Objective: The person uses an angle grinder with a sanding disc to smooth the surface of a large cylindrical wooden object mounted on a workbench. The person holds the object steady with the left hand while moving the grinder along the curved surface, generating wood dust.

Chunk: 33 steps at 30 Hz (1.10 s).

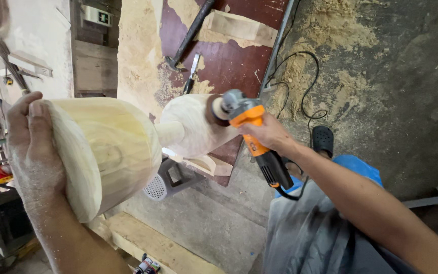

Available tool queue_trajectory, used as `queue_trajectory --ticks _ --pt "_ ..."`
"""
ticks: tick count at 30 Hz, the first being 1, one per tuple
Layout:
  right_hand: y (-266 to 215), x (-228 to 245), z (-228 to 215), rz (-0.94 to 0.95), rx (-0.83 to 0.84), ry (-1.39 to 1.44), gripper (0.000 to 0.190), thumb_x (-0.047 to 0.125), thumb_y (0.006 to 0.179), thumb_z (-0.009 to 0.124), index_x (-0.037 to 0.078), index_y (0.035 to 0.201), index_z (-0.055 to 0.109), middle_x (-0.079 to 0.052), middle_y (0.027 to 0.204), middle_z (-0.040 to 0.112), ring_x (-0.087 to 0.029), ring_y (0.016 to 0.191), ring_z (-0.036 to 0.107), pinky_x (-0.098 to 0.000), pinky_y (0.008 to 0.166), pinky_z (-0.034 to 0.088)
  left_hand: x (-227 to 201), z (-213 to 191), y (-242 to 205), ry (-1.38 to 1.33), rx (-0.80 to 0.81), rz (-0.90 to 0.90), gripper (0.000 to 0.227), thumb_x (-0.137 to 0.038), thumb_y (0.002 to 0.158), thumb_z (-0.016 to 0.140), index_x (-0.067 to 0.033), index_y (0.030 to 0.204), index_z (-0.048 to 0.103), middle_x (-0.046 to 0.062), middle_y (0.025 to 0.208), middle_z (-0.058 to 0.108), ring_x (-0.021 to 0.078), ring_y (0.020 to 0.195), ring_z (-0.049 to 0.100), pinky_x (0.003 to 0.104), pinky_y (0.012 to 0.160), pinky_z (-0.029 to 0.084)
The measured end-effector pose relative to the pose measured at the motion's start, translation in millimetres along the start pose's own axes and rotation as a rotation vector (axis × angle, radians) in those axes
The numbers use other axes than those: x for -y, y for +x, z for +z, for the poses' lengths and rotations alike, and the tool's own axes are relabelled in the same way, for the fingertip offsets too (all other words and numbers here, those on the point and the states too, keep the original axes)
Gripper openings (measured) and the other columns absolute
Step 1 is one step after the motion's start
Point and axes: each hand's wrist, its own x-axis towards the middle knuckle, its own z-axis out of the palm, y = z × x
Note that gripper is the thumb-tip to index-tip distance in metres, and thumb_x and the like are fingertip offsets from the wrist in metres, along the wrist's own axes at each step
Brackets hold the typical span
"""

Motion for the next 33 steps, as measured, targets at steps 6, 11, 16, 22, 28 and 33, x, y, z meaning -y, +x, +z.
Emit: queue_trajectory --ticks 6,11,16,22,28,33 --pt "18.0 7.8 5.5 -0.008 0.004 -0.164 0.041 0.030 0.078 0.073 0.007 0.111 0.072 -0.003 0.089 0.072 -0.015 0.074 0.070 -0.0325 0.067 0.058 15.4 0.0 4.1 -0.072 0.034 0.064 0.044 -0.041 0.116 0.049 -0.0066 0.141 0.058 0.012 0.121 0.064 0.0194 0.111 0.060 0.035 0.097 0.049" --pt "39.7 -13.6 -12.4 0.280 -0.036 0.100 0.039 0.029 0.078 0.071 0.007 0.110 0.064 -0.010 0.082 0.068 -0.024 0.059 0.068 -0.0414 0.053 0.059 15.4 -1.3 3.4 -0.101 0.046 0.046 0.046 -0.044 0.115 0.049 -0.0063 0.140 0.058 0.011 0.121 0.063 0.0177 0.111 0.058 0.034 0.097 0.048" --pt "33.2 -33.7 -22.6 0.276 -0.112 0.118 0.042 0.030 0.078 0.076 0.004 0.110 0.069 -0.008 0.082 0.068 -0.021 0.060 0.067 -0.0393 0.053 0.058 4.3 -1.5 1.1 -0.034 0.019 0.050 0.046 -0.045 0.110 0.047 -0.0074 0.135 0.059 0.010 0.117 0.064 0.0177 0.107 0.060 0.034 0.094 0.048" --pt "-12.8 -23.9 14.0 0.034 -0.224 -0.235 0.047 0.033 0.078 0.075 0.009 0.117 0.069 -0.006 0.095 0.073 -0.019 0.081 0.071 -0.0353 0.074 0.057 11.8 -0.6 1.5 -0.127 0.087 0.117 0.049 -0.045 0.122 0.045 -0.0036 0.146 0.056 0.015 0.127 0.064 0.0215 0.115 0.060 0.036 0.099 0.051" --pt "-38.3 -1.5 45.7 -0.099 -0.164 -0.248 0.045 0.027 0.077 0.073 0.010 0.119 0.067 -0.006 0.097 0.074 -0.017 0.084 0.072 -0.0341 0.077 0.058 18.5 -3.9 2.1 -0.027 0.085 0.065 0.055 -0.047 0.114 0.040 -0.0053 0.147 0.053 0.019 0.127 0.064 0.0270 0.113 0.064 0.040 0.095 0.051" --pt "-28.4 -39.5 49.5 0.022 -0.223 -0.003 0.043 0.024 0.078 0.073 0.010 0.118 0.067 -0.006 0.092 0.071 -0.018 0.072 0.068 -0.0370 0.065 0.058 25.9 -4.5 7.0 0.109 0.034 0.229 0.059 -0.047 0.115 0.038 -0.0005 0.150 0.049 0.030 0.144 0.051 0.0389 0.130 0.055 0.048 0.107 0.046"
